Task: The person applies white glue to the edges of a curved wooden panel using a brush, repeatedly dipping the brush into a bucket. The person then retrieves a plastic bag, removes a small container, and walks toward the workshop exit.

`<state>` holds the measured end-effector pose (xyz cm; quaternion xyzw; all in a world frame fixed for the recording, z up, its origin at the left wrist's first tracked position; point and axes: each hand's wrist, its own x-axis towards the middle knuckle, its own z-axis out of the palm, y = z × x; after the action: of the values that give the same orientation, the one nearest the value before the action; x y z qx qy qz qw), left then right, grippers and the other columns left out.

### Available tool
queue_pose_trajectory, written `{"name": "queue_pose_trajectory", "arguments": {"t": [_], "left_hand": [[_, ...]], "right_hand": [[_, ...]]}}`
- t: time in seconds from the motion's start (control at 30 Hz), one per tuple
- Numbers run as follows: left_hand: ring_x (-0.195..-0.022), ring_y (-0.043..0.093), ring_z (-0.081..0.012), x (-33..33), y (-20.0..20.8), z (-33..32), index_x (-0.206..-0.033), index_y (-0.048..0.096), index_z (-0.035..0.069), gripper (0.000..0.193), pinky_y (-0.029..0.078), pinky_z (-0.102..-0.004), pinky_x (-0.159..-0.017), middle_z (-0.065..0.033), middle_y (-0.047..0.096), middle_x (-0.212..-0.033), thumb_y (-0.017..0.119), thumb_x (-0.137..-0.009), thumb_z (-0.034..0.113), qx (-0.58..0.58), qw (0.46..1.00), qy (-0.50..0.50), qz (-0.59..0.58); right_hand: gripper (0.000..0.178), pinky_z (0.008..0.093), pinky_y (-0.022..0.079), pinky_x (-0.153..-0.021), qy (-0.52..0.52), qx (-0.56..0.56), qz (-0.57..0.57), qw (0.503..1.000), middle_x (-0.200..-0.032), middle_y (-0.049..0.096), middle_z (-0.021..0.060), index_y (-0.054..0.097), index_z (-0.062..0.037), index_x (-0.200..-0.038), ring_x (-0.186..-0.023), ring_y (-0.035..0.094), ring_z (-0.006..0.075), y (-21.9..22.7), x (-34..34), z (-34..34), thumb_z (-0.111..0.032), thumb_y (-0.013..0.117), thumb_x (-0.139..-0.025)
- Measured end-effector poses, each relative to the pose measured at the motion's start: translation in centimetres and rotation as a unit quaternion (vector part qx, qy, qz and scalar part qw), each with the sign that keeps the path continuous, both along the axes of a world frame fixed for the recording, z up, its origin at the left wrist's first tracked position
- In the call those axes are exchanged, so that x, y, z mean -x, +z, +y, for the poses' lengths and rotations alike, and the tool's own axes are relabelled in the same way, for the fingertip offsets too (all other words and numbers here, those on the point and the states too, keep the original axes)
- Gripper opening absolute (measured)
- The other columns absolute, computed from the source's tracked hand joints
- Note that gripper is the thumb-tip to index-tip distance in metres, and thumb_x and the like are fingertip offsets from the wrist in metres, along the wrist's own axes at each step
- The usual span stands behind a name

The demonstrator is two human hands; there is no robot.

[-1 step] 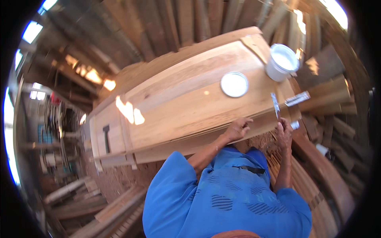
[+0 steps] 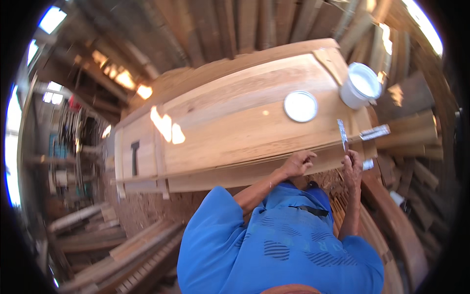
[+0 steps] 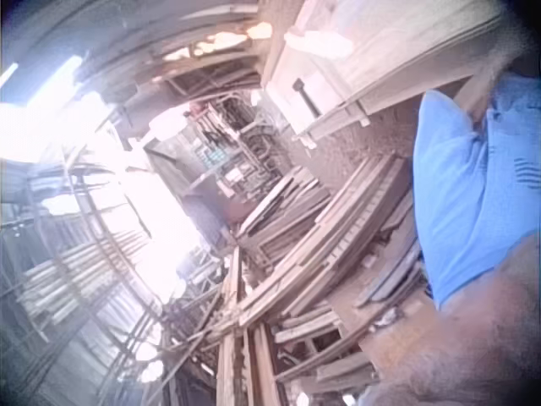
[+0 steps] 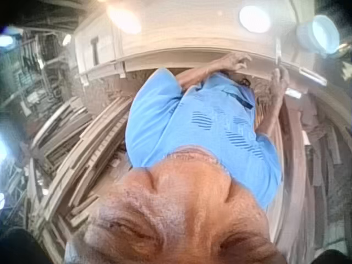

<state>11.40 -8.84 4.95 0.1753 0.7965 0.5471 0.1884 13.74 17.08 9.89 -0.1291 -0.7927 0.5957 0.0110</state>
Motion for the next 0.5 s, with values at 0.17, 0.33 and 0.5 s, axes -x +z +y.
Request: {"name": "queue_pose_trajectory", "arguments": {"t": [0.17,0.33,0.5], "left_hand": [[-0.085,0.069,-0.0305,-5.2,3.5,-5.8,-0.123,0.055,0.008,0.045,0.053,-0.0406,-0.073,-0.0157,0.07,-0.087,0.073,-0.081,0.014,0.125,0.967,0.162,-0.15],[-0.102,0.063,-0.0446,-16.5,0.1,-11.7,-0.126,0.054,0.008,0.048,0.051,-0.048,-0.089,-0.0245,0.066,-0.11,0.064,-0.09,0.037,0.164,0.807,0.553,-0.132],[-0.082,0.071,-0.0231,-30.5,-10.3,-11.7,-0.123,0.059,0.003,0.047,0.054,-0.0364,-0.075,-0.0157,0.071,-0.092,0.07,-0.088,0.031,0.176,0.666,0.693,-0.214]], "right_hand": [[0.022,0.0254,0.043,-0.062,0.248,-0.021,-0.046,0.967,-0.078,0.058,0.0009,0.058,0.0011,-0.11,-0.069,0.052,0.0085,0.5,5.9,-4.8,-0.016,0.054,-0.097],[0.024,0.0283,0.044,-0.066,0.399,-0.046,-0.019,0.915,-0.079,0.059,0.0039,0.058,0.0032,-0.108,-0.072,0.053,0.0104,2.7,9.2,-10.8,-0.016,0.055,-0.096],[0.025,0.0287,0.043,-0.064,0.49,-0.028,-0.03,0.871,-0.077,0.059,0.0042,0.06,0.0028,-0.109,-0.071,0.052,0.0104,1.5,9.3,-16.5,-0.017,0.056,-0.095]]}}
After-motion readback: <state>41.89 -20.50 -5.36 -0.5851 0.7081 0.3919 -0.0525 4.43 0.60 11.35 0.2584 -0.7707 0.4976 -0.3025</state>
